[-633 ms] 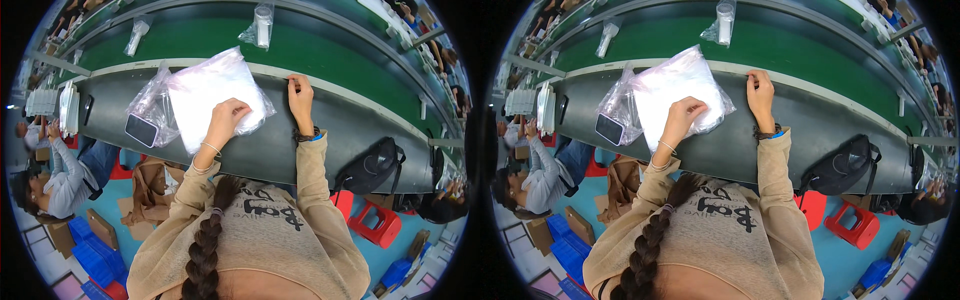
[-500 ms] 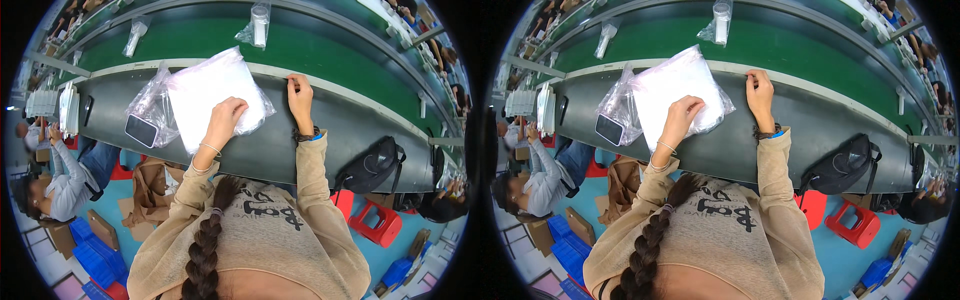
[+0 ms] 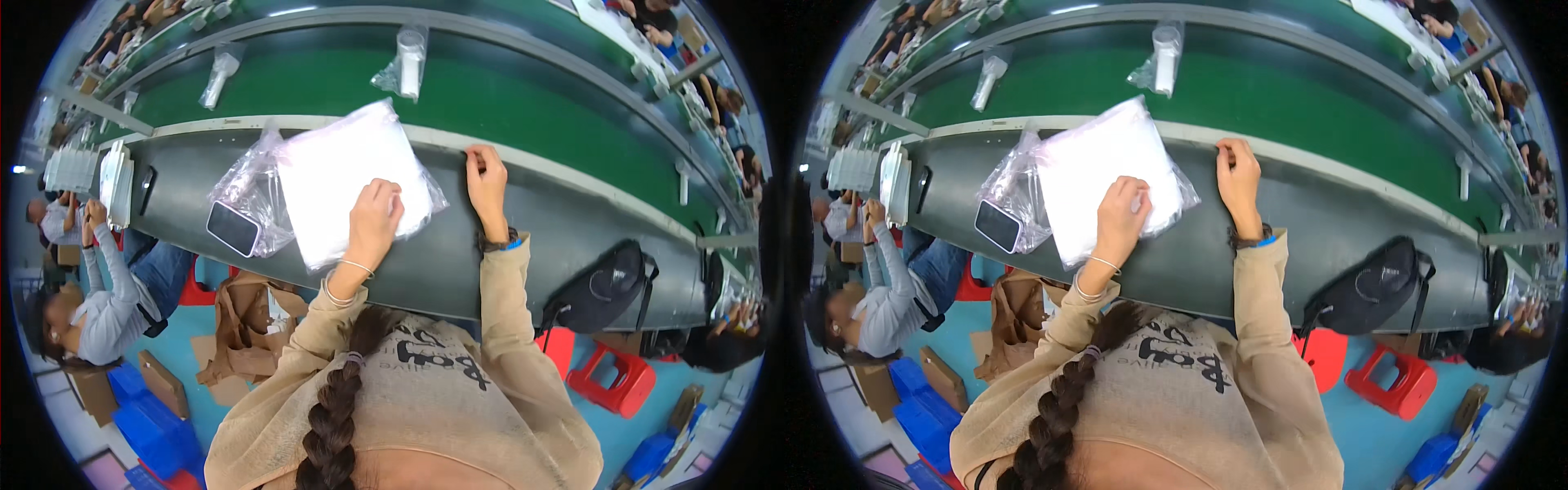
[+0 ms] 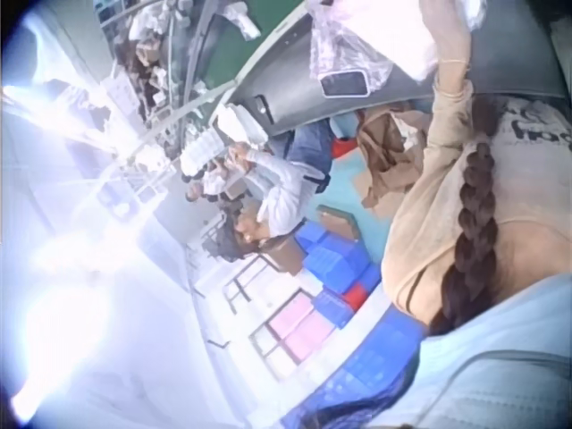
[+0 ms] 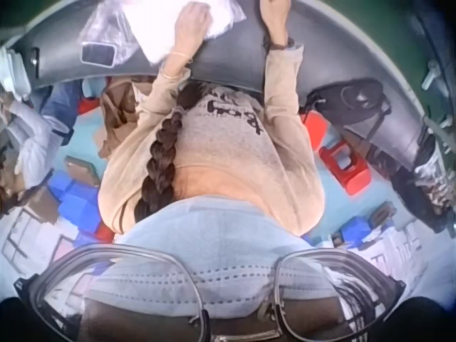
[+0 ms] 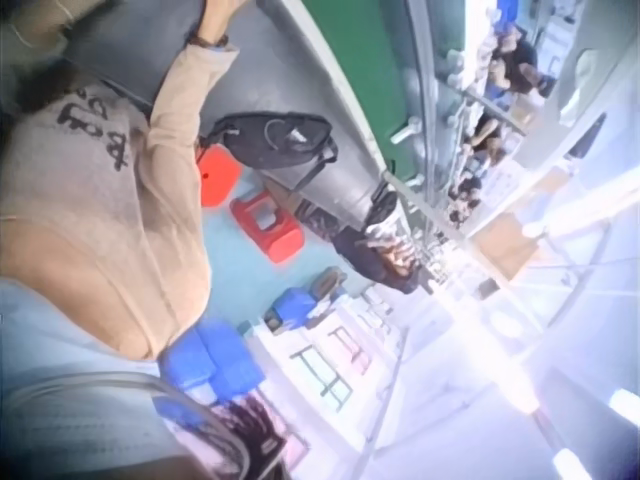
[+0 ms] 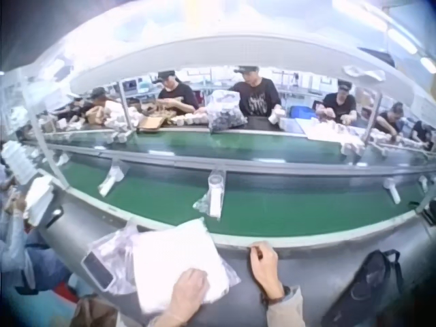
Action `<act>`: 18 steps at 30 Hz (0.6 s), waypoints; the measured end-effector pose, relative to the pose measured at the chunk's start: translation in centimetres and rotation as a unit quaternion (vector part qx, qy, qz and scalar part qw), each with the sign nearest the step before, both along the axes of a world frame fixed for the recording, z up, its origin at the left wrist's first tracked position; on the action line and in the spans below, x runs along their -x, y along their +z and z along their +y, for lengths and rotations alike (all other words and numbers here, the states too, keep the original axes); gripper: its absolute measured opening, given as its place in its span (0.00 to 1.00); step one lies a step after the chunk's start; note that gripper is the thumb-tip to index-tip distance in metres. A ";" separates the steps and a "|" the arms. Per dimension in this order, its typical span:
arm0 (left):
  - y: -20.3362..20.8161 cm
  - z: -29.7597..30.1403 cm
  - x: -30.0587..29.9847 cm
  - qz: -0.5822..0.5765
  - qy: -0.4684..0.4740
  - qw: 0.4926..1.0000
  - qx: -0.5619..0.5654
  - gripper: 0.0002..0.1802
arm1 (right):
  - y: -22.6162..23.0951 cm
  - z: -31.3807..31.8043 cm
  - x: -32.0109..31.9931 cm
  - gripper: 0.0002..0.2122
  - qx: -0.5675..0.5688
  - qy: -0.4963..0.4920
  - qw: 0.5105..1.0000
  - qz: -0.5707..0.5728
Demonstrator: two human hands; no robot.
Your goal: The person repeatedly picks up handheld fans from a conveyor belt, inserts each fan into a plastic bag by hand, and places the bagged fans back onto the conveyor belt.
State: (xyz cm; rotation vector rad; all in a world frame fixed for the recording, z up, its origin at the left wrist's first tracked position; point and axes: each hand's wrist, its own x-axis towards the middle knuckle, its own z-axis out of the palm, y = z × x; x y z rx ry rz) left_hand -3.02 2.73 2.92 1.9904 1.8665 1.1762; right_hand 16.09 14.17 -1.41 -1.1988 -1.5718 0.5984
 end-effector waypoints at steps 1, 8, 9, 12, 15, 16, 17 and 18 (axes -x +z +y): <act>-0.3 -0.2 -0.2 -0.018 0.005 1.000 0.008 0.11 | -0.1 -0.2 -0.1 0.04 0.001 -0.009 1.000 -0.008; -2.1 -0.3 -0.2 -0.113 -0.014 0.993 -0.009 0.16 | -0.2 -0.4 -0.9 0.04 0.006 -0.011 1.000 -0.022; -1.5 -0.4 -0.4 -0.120 -0.016 0.993 -0.010 0.16 | -0.1 -0.5 -1.0 0.04 0.015 -0.006 1.000 -0.022; -1.3 -0.7 -0.2 -0.110 -0.018 0.994 -0.018 0.16 | 0.2 -0.7 -1.2 0.04 0.018 0.009 0.999 -0.046; -1.4 -0.8 -0.1 -0.145 -0.013 0.989 -0.013 0.15 | 0.2 -1.0 -1.0 0.04 -0.011 0.007 1.000 -0.029; -1.5 -0.6 -0.1 -0.141 -0.019 0.989 -0.030 0.15 | 0.9 -1.2 -0.8 0.04 -0.019 0.006 0.999 -0.027; -1.6 -0.8 -0.3 -0.138 -0.027 0.989 -0.044 0.15 | 1.7 -1.5 -0.6 0.04 -0.011 -0.001 1.000 -0.015; -1.6 -0.8 -0.4 -0.144 -0.023 0.988 -0.049 0.15 | 2.7 -1.9 -0.1 0.04 -0.014 -0.002 1.000 -0.025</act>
